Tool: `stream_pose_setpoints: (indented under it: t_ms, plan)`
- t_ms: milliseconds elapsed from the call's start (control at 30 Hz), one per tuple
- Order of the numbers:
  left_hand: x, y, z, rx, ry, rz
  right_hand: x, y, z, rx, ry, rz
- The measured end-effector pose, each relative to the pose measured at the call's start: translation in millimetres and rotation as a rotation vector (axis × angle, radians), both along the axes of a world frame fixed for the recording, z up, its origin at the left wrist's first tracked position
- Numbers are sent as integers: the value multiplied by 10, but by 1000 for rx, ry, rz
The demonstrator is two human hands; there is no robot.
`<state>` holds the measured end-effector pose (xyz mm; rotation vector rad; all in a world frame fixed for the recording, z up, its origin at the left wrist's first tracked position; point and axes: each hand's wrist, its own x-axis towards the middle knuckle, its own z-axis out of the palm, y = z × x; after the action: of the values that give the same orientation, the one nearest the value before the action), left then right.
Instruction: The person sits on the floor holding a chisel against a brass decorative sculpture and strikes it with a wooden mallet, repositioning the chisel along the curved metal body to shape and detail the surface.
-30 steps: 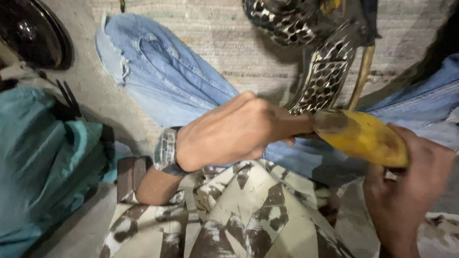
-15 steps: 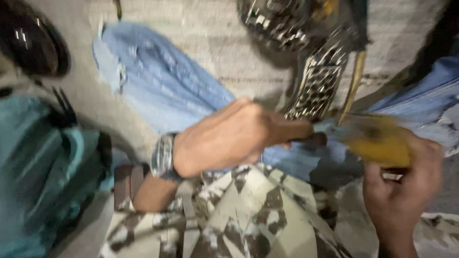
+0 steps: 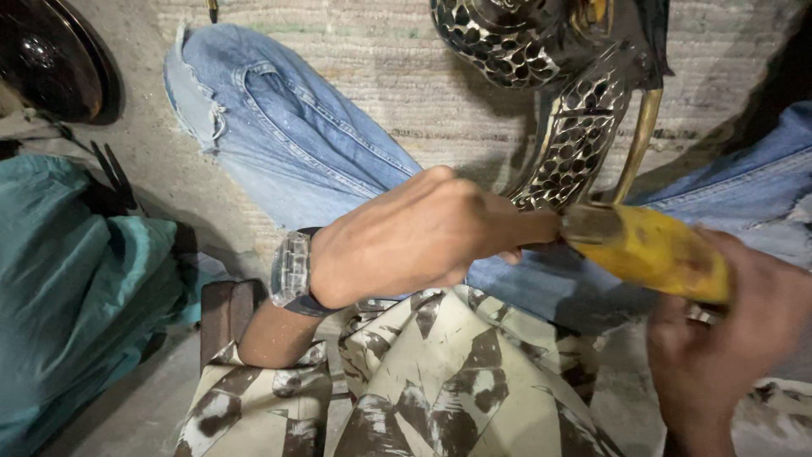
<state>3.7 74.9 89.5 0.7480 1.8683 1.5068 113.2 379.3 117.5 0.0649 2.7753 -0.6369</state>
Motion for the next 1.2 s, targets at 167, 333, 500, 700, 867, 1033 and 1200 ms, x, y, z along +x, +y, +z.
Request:
stream_pose_setpoints:
  t_ms: [167, 333, 500, 700, 867, 1033, 1200]
  plan:
    - [-9, 10, 10, -40, -26, -15, -96, -113, 38, -266, -37, -283]
    - [-24, -8, 9, -10, 29, -10, -129, -70, 32, -252, -34, -376]
    - [-17, -1, -5, -19, -24, -9, -33, -8, -37, -141, -50, -212]
    - [-15, -2, -4, -45, 2, -14, -68, -27, 29, 2, 63, 114]
    - [-29, 11, 25, -51, 78, 2, -59, -87, 58, -348, -117, -481]
    - [-51, -15, 40, -63, 46, -39, 27, 125, -36, -135, 3, -53]
    - [-49, -17, 32, -61, -6, -38, 139, 164, -85, -137, -1, -73]
